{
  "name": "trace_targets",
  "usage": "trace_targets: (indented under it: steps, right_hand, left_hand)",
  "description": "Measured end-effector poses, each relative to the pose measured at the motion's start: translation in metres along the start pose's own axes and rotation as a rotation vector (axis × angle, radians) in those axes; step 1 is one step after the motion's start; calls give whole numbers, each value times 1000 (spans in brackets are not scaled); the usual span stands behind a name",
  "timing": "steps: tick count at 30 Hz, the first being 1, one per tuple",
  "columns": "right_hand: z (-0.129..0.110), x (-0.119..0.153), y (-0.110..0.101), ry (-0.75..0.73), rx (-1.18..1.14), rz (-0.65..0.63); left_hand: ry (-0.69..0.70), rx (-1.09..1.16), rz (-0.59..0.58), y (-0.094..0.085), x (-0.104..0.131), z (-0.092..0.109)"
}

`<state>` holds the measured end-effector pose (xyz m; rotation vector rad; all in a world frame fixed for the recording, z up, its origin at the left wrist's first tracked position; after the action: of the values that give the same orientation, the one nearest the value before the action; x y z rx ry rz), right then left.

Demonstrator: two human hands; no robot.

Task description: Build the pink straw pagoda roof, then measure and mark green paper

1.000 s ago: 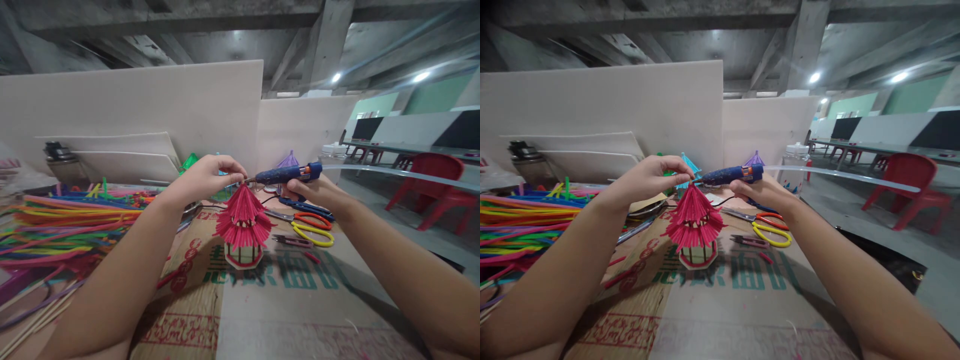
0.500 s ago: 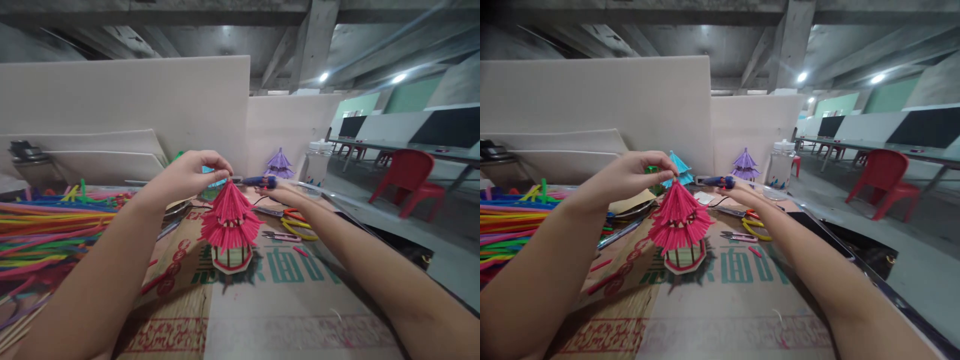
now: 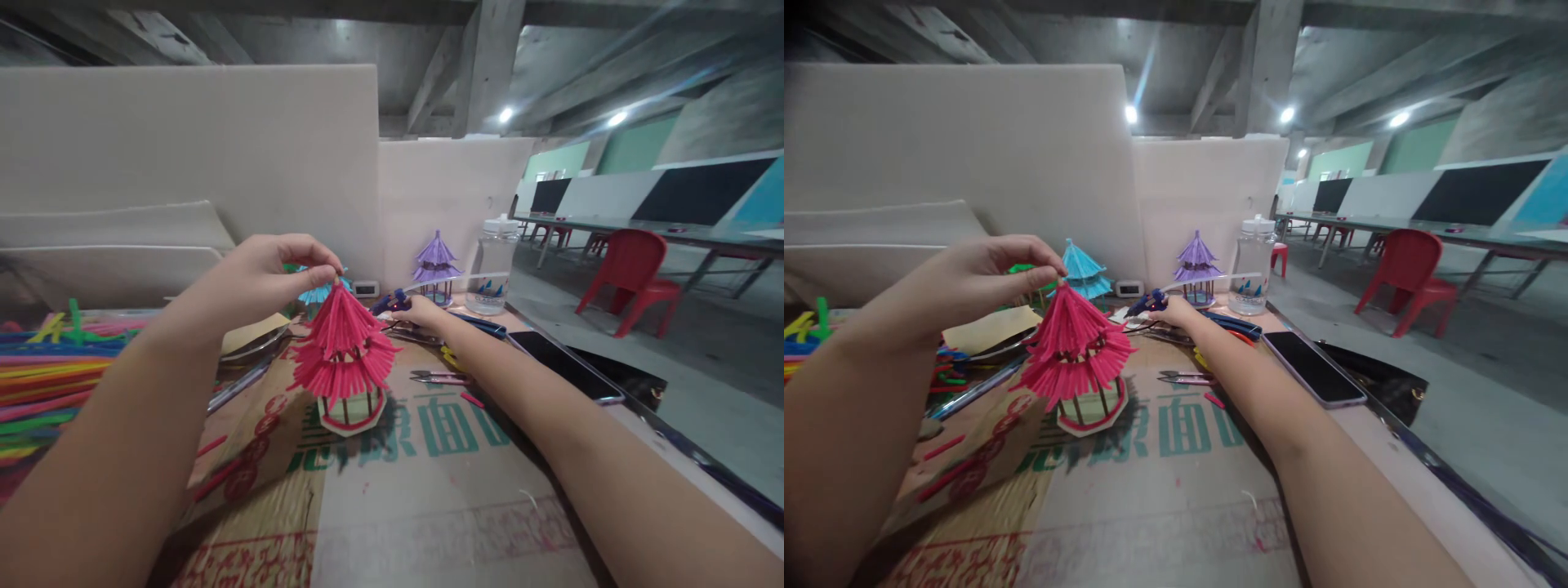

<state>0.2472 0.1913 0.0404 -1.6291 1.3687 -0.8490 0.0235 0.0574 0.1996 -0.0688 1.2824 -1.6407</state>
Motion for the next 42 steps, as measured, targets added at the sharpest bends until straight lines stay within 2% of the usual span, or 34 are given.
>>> trace_targets:
  steps: [7, 12, 17, 21, 24, 27, 30, 34, 36, 38, 42]
  right_hand:
    - [-4, 37, -30, 14, 298, -24]
    - [-21, 101, -45, -72, 445, -79]
    - [-20, 162, -20, -108, 466, -317]
    - [-8, 179, -3, -120, 458, -350]
    - [-6, 178, -4, -163, 460, -287]
    - [-18, 173, -28, -181, 425, -110]
    - [-50, 175, -63, -254, 243, 50]
    - [-102, 181, -108, -468, -175, 148]
    - [-121, 180, -122, -547, -288, 193]
    - [-133, 176, -125, -567, -315, 223]
    - [-143, 170, -118, -544, -195, 363]
  left_hand:
    - [46, -46, 20, 4, 0, 5]
    - [46, -33, 31, 8, 0, 12]
    - [11, -37, 54, 9, 1, 13]
    - [19, -52, 46, 14, -1, 15]
    - [47, -43, 11, 20, -2, 22]
    - [65, -20, -11, 23, -3, 28]
    - [76, -26, 7, 22, -2, 31]
    - [68, -22, 7, 24, -2, 31]
    - [56, -13, 2, 24, -1, 32]
    - [50, 0, 1, 24, -1, 33]
    - [37, 17, -4, 25, 0, 36]
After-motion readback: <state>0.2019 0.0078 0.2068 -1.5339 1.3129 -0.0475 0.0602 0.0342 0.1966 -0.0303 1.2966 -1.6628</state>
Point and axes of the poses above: each hand's wrist, its own x-axis away from the middle knuckle, its own y-axis out of the palm, z = x × y, the point moved 8 cm from there along -x, towards the middle knuckle, and after that the axes turned 4 degrees about -z, right-handed, at the moved point
